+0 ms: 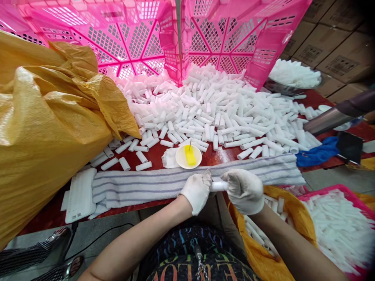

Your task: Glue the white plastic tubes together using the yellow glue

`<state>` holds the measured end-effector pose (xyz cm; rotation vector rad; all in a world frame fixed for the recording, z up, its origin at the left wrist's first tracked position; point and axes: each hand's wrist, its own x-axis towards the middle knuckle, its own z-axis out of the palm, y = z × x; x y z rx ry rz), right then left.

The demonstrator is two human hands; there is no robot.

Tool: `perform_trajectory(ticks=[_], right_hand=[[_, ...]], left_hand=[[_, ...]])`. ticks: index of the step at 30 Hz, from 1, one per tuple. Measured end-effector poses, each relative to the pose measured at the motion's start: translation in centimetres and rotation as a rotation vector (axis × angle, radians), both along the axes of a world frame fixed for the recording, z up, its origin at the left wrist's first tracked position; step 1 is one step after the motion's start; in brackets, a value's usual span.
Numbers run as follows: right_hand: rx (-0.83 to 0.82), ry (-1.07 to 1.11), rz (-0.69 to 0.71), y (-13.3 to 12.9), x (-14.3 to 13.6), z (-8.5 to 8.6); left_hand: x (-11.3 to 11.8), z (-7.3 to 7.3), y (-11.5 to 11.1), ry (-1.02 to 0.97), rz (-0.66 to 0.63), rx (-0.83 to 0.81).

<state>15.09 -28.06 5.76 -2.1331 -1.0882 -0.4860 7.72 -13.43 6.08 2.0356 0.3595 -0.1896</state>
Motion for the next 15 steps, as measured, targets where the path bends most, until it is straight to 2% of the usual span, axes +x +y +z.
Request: perform_trajectory(ticks=[4,6,7,8,10,12,13,15], right_hand=[[0.041,0.501,-0.084,1.6,0.8,0.4],[0.026,0.553,-0.096,2.3,1.0,0.1],[0.016,0.548,-0.093,2.4,1.0,-0.2],[0.008,0.542,-0.082,2.5,1.0,-0.3],[0.003,0.55,-0.005,2.2,0.8,-0.2],[0.003,0.573,0.126,1.9,0.7,0.3],[-0.003,0.588,0.187,1.8,0.7,0.6],[-0.017,0.628,0.255,1.9,1.0,1.1]], left_hand=[[-0.8,-0.7,-0.4,-0.305,-0.07,0.451],[-0.9,-1.3,-0.7,-0.294,-0.108,0.605],[-0.9,-1.4,-0.7,-0.236,-0.122,0.609],[-1.0,-1.4,-0.6,-0.171,-0.132,0.555],[-1.2,-1.0,0.0,-0.084,-0.205,0.294],[-1.6,-0.2,0.9,-0.03,-0.363,-0.038],[-1.7,0.2,1.4,-0.006,-0.432,-0.151],[-2.0,0.7,2.3,0.029,-0.453,-0.204]])
